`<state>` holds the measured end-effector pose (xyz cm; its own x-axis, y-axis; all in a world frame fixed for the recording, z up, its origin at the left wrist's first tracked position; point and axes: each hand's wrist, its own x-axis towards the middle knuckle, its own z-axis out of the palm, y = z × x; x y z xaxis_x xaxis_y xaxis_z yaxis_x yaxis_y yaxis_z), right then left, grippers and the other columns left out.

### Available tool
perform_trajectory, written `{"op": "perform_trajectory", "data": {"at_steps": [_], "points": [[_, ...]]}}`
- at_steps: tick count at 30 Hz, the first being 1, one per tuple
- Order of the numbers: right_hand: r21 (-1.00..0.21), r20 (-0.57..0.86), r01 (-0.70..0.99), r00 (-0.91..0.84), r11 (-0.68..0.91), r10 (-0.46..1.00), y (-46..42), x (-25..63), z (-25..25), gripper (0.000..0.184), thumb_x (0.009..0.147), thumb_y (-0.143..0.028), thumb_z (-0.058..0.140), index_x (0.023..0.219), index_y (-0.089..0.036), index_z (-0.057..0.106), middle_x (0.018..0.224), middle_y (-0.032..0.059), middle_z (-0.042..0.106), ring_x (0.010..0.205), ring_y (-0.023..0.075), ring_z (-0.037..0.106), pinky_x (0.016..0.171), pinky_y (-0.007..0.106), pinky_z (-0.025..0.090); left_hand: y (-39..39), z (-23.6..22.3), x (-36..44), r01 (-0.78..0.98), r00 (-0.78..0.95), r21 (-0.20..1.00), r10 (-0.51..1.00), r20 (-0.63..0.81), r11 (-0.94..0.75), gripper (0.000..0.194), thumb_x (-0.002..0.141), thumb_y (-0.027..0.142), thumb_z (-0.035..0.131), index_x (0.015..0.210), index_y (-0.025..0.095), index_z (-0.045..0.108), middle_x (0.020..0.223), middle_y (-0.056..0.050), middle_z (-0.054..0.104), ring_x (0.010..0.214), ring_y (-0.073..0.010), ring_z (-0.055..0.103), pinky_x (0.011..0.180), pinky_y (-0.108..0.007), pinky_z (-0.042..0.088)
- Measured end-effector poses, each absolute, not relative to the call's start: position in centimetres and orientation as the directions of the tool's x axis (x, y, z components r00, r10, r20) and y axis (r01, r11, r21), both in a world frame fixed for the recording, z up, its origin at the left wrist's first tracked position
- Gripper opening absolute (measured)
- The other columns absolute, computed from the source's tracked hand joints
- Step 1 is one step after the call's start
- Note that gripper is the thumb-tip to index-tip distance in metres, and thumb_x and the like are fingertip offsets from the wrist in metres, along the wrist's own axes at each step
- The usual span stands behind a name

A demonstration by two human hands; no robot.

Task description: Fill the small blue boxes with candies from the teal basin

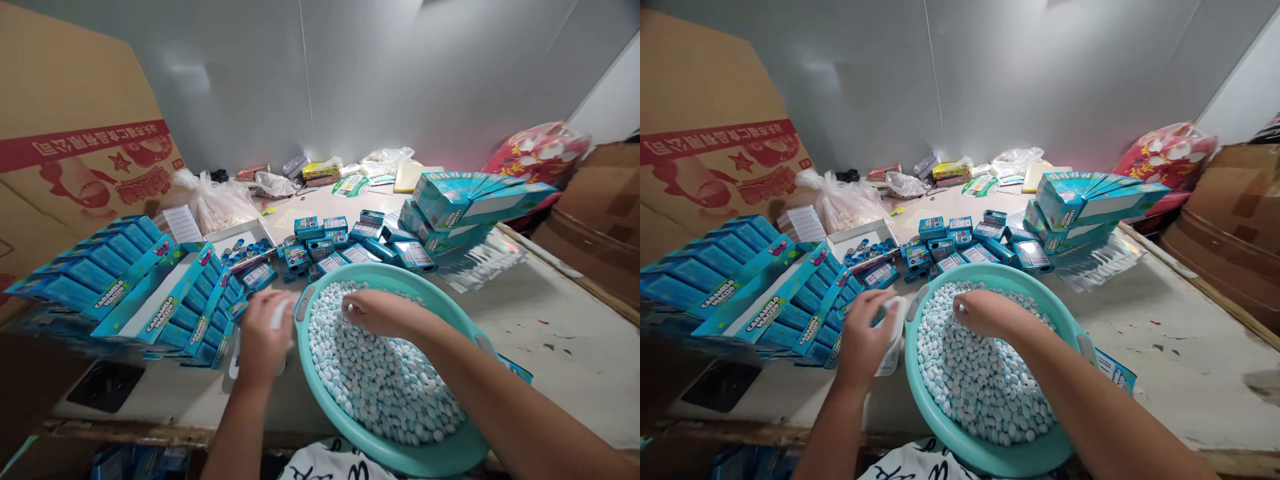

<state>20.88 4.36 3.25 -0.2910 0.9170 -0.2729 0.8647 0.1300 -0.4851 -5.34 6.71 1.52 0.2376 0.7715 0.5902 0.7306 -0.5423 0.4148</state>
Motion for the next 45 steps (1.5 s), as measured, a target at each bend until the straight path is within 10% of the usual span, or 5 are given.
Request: {"op": "perform_trajectory", "data": {"at_steps": [5, 10, 26, 35, 45], "points": [[-0.475, -0.304, 0.872, -0.288, 0.117, 0.908, 4.6, 20.8, 3.3, 0.04, 0.089, -0.052, 0.06, 0.114, -0.022, 0.068, 0.101, 0.0069, 0.075, 0.085, 0.022, 0.066, 0.063, 0.028, 0.038, 2.7, 1.5, 0.5, 0.698, 0.661, 0.329, 0.749, 0.049, -0.637, 0.018, 0.09, 0.029, 0.066, 0.104, 0.02, 0.073, 0.107, -0.009, 0.069, 0.105, -0.0286, 0.062, 0.09, -0.042, 0.05], [-0.457, -0.296, 0.878, -0.301, 0.142, 0.906, 4.5, 20.9, 3.3, 0.039, 0.086, -0.043, 0.065, 0.118, -0.021, 0.067, 0.105, 0.0071, 0.074, 0.089, 0.0218, 0.066, 0.065, 0.027, 0.039, 3.0, 0.9, 1.4, 0.71, 0.658, 0.355, 0.752, -0.03, -0.608, 0.017, 0.095, 0.02, 0.056, 0.089, 0.017, 0.072, 0.096, -0.009, 0.068, 0.096, -0.0235, 0.064, 0.082, -0.035, 0.048], [-0.456, -0.308, 0.882, -0.279, 0.116, 0.91, 4.6, 20.7, 3.0, 0.033, 0.09, -0.044, 0.057, 0.113, -0.023, 0.069, 0.105, 0.0069, 0.076, 0.09, 0.0238, 0.068, 0.063, 0.029, 0.038, 3.1, 1.2, -0.8, 0.449, 0.74, 0.55, 0.638, 0.213, -0.705, 0.018, 0.096, 0.015, 0.054, 0.099, 0.02, 0.07, 0.102, -0.006, 0.07, 0.098, -0.0182, 0.065, 0.086, -0.029, 0.051], [-0.463, -0.331, 0.882, -0.259, 0.083, 0.907, 4.4, 20.9, 3.3, 0.033, 0.09, -0.045, 0.056, 0.112, -0.025, 0.07, 0.109, 0.0075, 0.075, 0.091, 0.0251, 0.068, 0.064, 0.031, 0.04, 9.2, 3.9, -7.9, 0.719, -0.008, 0.561, 0.803, 0.596, -0.409, 0.042, 0.089, 0.027, 0.068, 0.13, 0.022, 0.06, 0.103, -0.004, 0.072, 0.091, -0.0175, 0.072, 0.088, -0.031, 0.057], [-0.49, -0.322, 0.869, -0.255, 0.07, 0.912, 4.5, 21.1, 3.2, 0.033, 0.09, -0.045, 0.056, 0.114, -0.026, 0.07, 0.109, 0.0062, 0.075, 0.091, 0.026, 0.068, 0.065, 0.033, 0.042, 10.4, 1.7, -9.0, 0.817, -0.012, 0.46, 0.787, 0.617, -0.348, 0.042, 0.088, 0.03, 0.068, 0.129, 0.02, 0.061, 0.131, -0.014, 0.063, 0.119, -0.0283, 0.064, 0.1, -0.042, 0.054]]}}
